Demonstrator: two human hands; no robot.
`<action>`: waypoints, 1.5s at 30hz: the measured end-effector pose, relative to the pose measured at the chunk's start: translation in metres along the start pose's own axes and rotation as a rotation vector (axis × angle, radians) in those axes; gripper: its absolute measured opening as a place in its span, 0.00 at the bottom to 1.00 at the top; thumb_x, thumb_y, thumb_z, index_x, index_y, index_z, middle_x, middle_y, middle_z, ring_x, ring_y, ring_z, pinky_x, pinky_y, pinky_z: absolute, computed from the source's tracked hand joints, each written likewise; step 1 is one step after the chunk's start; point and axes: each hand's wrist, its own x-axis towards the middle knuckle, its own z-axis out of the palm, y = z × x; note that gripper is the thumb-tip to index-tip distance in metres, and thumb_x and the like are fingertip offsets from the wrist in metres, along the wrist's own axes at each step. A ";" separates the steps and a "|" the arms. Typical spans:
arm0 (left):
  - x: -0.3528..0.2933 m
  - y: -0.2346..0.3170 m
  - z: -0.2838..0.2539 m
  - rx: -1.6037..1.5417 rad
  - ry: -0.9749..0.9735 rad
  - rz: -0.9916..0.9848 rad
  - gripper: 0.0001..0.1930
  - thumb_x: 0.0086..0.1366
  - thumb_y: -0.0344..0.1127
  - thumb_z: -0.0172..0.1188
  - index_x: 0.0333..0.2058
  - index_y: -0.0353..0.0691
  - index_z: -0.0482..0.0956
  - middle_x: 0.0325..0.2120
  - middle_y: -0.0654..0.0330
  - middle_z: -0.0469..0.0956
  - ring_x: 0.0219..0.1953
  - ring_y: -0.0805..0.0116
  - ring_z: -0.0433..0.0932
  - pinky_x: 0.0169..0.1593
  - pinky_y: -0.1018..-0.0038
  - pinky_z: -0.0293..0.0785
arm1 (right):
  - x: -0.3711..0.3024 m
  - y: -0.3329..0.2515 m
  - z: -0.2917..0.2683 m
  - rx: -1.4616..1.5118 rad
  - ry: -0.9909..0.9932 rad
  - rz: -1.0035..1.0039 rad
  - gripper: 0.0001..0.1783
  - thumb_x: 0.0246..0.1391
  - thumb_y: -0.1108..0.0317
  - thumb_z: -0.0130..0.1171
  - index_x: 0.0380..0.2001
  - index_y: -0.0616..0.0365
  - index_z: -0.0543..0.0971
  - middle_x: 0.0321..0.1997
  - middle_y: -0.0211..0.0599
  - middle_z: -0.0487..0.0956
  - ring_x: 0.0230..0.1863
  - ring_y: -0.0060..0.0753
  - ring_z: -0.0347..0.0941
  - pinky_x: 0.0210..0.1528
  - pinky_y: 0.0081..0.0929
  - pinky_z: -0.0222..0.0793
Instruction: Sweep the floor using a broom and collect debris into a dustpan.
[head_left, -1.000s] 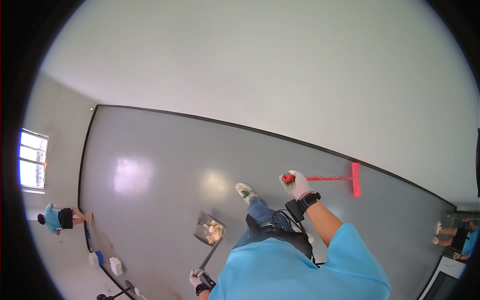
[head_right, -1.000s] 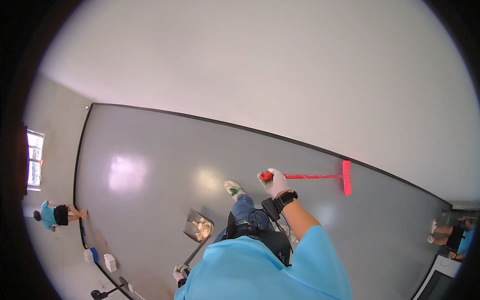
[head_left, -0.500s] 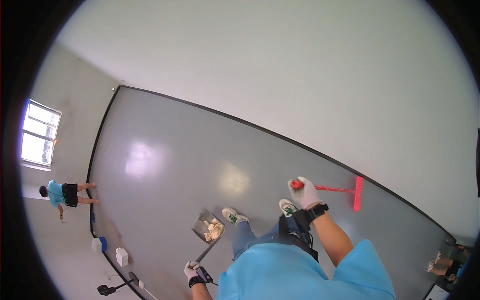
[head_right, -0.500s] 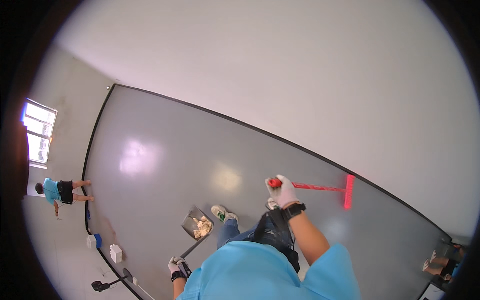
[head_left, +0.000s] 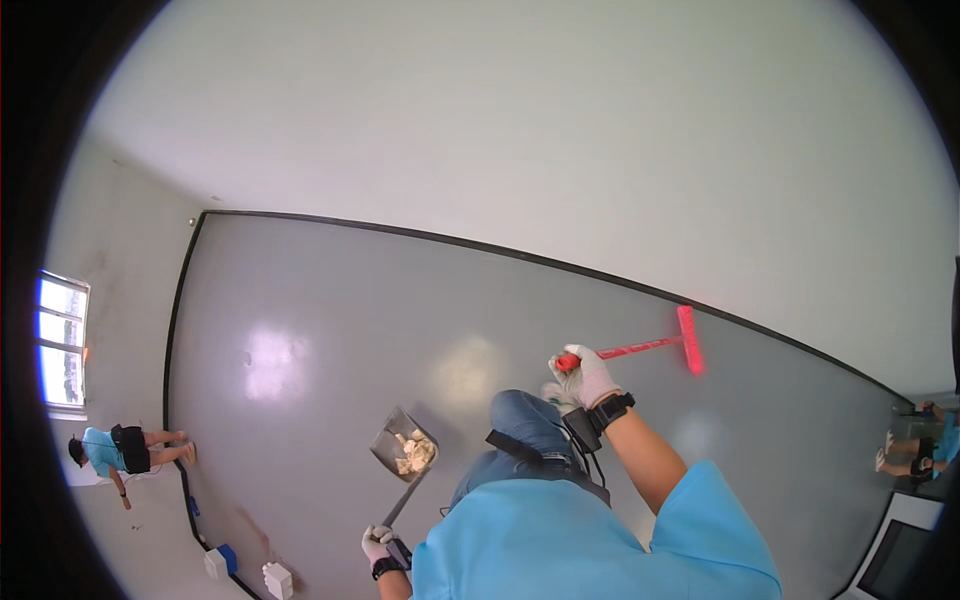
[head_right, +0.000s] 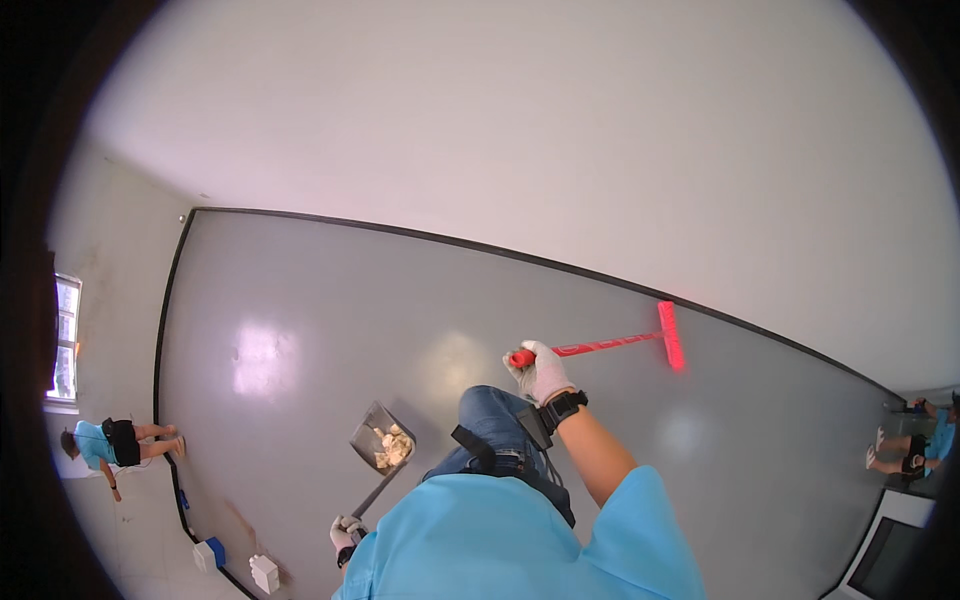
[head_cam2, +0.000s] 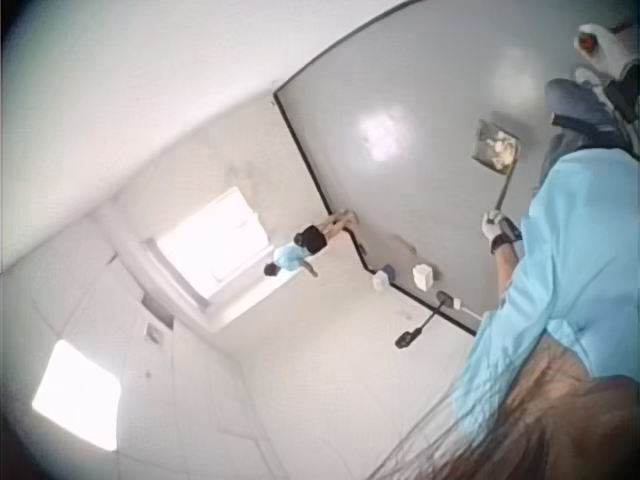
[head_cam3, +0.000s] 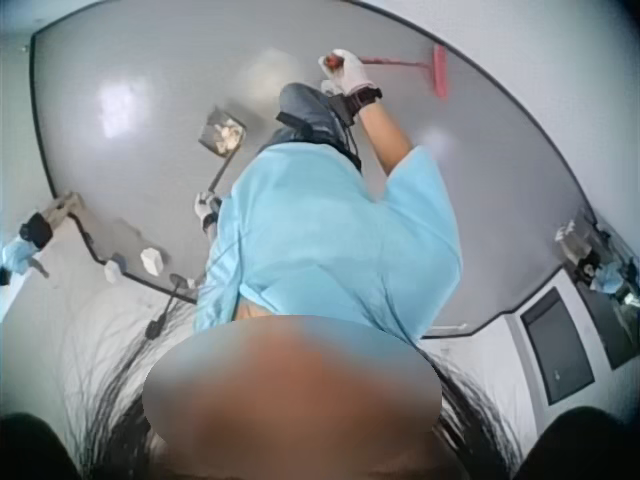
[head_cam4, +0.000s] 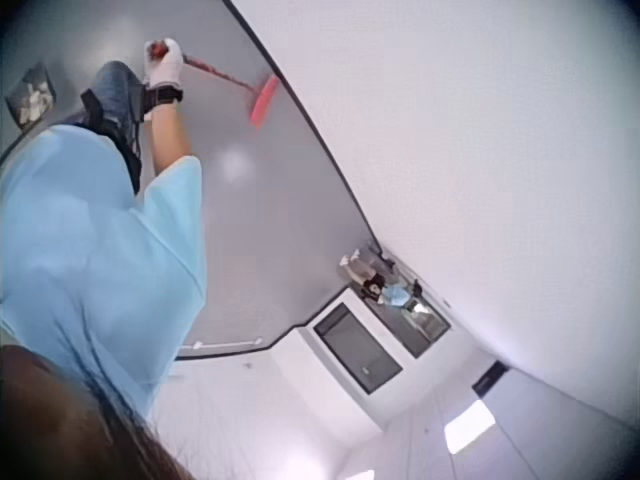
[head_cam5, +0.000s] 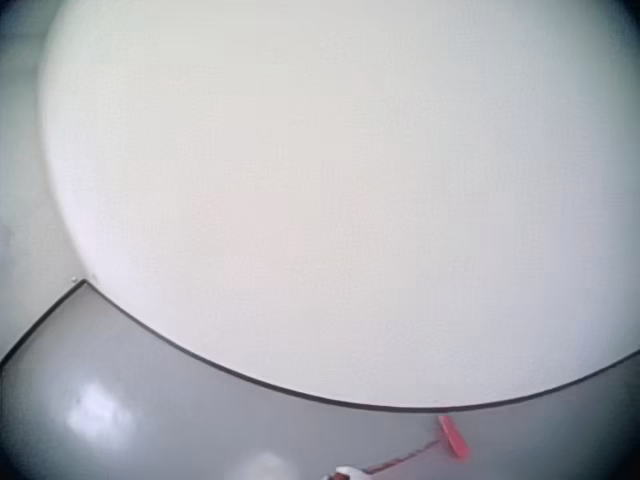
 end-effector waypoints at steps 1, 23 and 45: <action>0.001 0.004 0.029 0.019 -0.006 -0.008 0.10 0.48 0.35 0.44 0.11 0.45 0.58 0.07 0.68 0.59 0.08 0.79 0.57 0.09 0.85 0.50 | -0.002 -0.004 0.025 -0.031 -0.020 0.022 0.05 0.40 0.73 0.44 0.21 0.62 0.62 0.20 0.37 0.65 0.22 0.34 0.65 0.27 0.27 0.69; -0.044 0.057 0.092 -0.003 -0.045 -0.046 0.12 0.47 0.37 0.43 0.09 0.47 0.54 0.06 0.71 0.54 0.07 0.79 0.49 0.10 0.83 0.47 | -0.015 0.005 0.063 0.063 0.230 -0.044 0.03 0.38 0.74 0.45 0.18 0.62 0.64 0.18 0.36 0.67 0.20 0.29 0.65 0.27 0.23 0.69; -0.035 0.079 0.120 -0.121 0.018 -0.063 0.11 0.46 0.36 0.42 0.09 0.45 0.56 0.05 0.67 0.58 0.07 0.78 0.56 0.08 0.85 0.50 | -0.040 0.014 0.094 0.011 0.140 -0.142 0.02 0.36 0.75 0.46 0.18 0.61 0.65 0.17 0.33 0.67 0.19 0.26 0.66 0.26 0.20 0.70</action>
